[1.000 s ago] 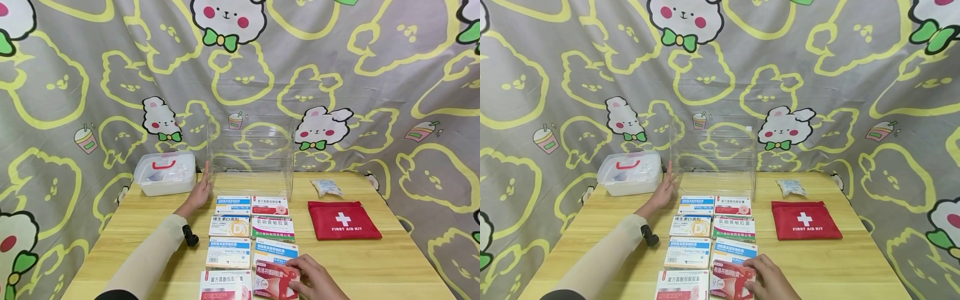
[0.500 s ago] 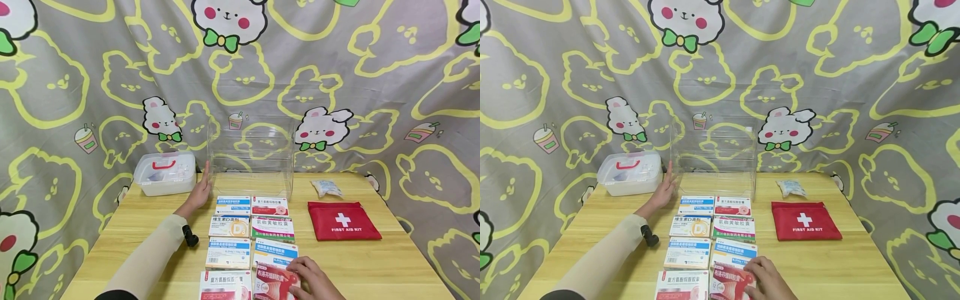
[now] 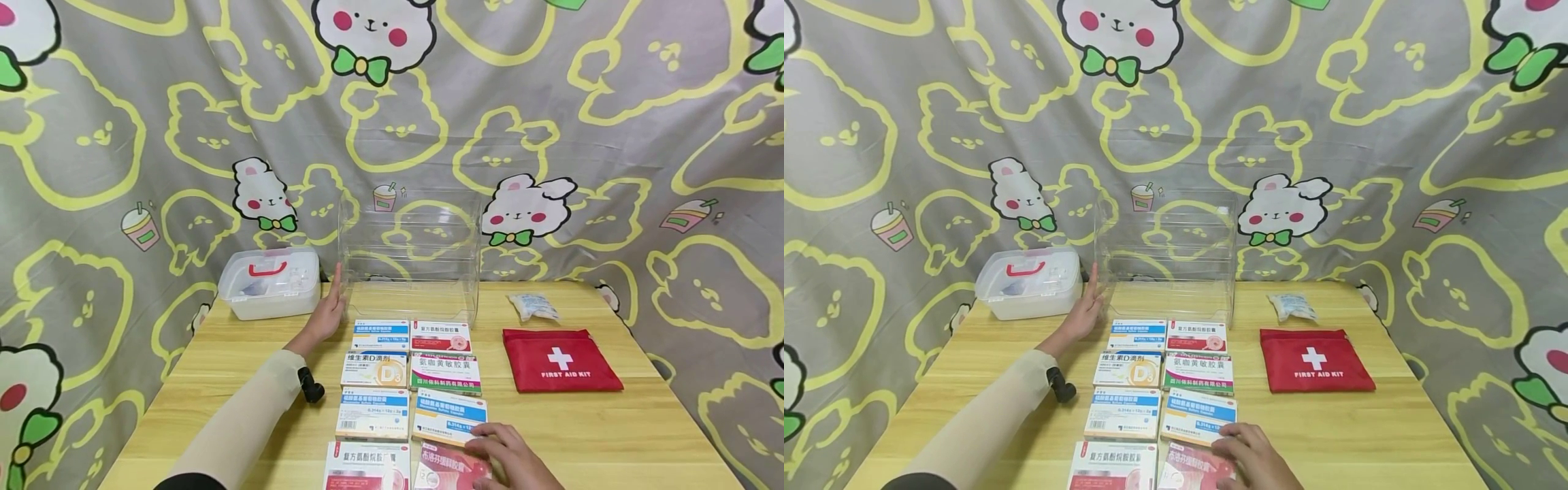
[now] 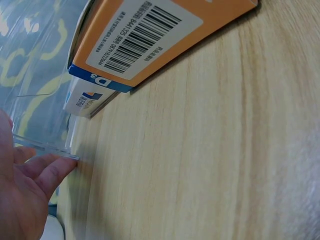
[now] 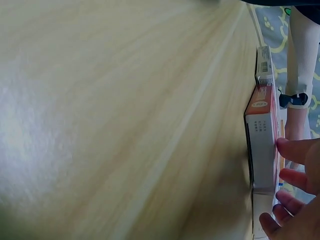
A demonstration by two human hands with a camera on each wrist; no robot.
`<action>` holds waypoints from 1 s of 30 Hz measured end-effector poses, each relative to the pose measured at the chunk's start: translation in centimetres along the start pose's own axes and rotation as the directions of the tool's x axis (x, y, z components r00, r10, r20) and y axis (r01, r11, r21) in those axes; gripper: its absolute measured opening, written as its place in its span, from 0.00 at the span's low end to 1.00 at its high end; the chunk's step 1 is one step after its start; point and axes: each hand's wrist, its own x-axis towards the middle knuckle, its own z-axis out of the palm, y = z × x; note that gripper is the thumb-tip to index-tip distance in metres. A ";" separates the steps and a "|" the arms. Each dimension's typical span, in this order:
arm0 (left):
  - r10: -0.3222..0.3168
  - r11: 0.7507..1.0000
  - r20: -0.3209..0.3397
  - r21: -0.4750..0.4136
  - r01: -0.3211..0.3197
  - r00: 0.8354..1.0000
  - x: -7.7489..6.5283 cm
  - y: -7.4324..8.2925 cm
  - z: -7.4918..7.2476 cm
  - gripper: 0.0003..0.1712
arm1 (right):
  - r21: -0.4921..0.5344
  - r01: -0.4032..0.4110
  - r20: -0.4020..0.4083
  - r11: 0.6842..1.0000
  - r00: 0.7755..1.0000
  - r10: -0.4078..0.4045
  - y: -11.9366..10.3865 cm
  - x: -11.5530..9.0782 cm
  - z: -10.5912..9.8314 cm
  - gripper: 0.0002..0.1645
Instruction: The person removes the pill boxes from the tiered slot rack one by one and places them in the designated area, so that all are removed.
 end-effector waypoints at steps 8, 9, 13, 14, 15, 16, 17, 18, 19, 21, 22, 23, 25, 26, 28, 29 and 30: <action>0.001 1.000 0.001 -0.007 -0.001 1.000 0.0 0.0 0.0 0.47 | 0.026 0.006 0.036 1.000 0.999 -0.007 0.0 0.3 -0.7 0.32; 0.002 1.000 0.001 -0.005 -0.002 1.000 0.0 0.1 0.0 0.47 | 0.024 0.017 0.038 1.000 0.999 -0.018 0.0 0.4 -0.8 0.32; 0.004 1.000 0.003 -0.006 -0.004 1.000 0.0 0.1 -0.1 0.47 | -0.007 0.068 0.036 0.998 0.997 -0.067 0.4 0.8 -1.1 0.28; 0.005 1.000 0.004 -0.005 -0.004 1.000 0.0 0.1 -0.1 0.47 | -0.011 0.073 0.038 0.997 0.997 -0.072 0.5 0.9 -1.2 0.28; 0.006 1.000 0.003 0.000 -0.006 1.000 -0.1 0.1 -0.1 0.47 | -0.009 0.072 0.040 0.997 0.997 -0.071 0.5 1.0 -1.2 0.27; 0.007 1.000 0.002 -0.002 -0.007 1.000 0.0 0.1 -0.1 0.47 | -0.010 0.071 0.041 0.997 0.997 -0.070 0.5 1.1 -1.3 0.27; 0.008 1.000 0.003 -0.001 -0.008 1.000 0.0 0.1 -0.1 0.47 | -0.004 0.063 0.046 0.998 0.997 -0.063 0.5 1.2 -1.3 0.27; 0.010 1.000 0.001 -0.002 -0.010 1.000 0.0 0.1 -0.1 0.47 | -0.003 0.057 0.047 0.998 0.997 -0.057 0.5 1.3 -1.4 0.27; 0.012 1.000 0.000 -0.003 -0.012 1.000 0.0 0.1 -0.1 0.47 | -0.005 0.057 0.046 0.998 0.997 -0.056 0.5 1.4 -1.4 0.27; 0.016 1.000 -0.002 -0.004 -0.016 1.000 0.0 0.1 -0.1 0.47 | -0.004 0.057 0.045 0.998 0.997 -0.057 0.6 1.5 -1.5 0.26; 0.017 1.000 -0.001 -0.008 -0.017 1.000 0.0 0.0 -0.1 0.47 | -0.004 0.057 0.045 0.998 0.997 -0.056 0.6 1.6 -1.5 0.26; 0.019 1.000 -0.002 -0.010 -0.019 1.000 0.0 0.0 0.0 0.47 | 0.001 0.055 0.048 0.998 0.997 -0.055 0.6 1.7 -1.5 0.26; 0.023 1.000 -0.001 -0.013 -0.023 1.000 0.0 -0.1 0.0 0.47 | 0.001 0.055 0.048 0.999 0.997 -0.055 0.6 1.7 -1.6 0.26; 0.024 1.000 0.000 -0.014 -0.024 1.000 0.0 -0.1 0.0 0.47 | 0.001 0.053 0.049 0.999 0.997 -0.053 0.6 1.8 -1.6 0.26; 0.024 1.000 0.001 -0.016 -0.024 1.000 0.1 -0.2 0.0 0.47 | -0.006 0.051 0.046 0.999 0.998 -0.051 0.6 1.8 -1.6 0.26; 0.024 1.000 0.000 -0.016 -0.024 1.000 0.1 -0.2 0.0 0.47 | -0.012 0.053 0.043 0.999 0.998 -0.052 0.6 1.9 -1.6 0.26; 0.023 1.000 -0.002 -0.016 -0.023 1.000 0.1 -0.2 0.0 0.47 | -0.022 0.056 0.038 0.998 0.998 -0.055 0.6 1.9 -1.6 0.27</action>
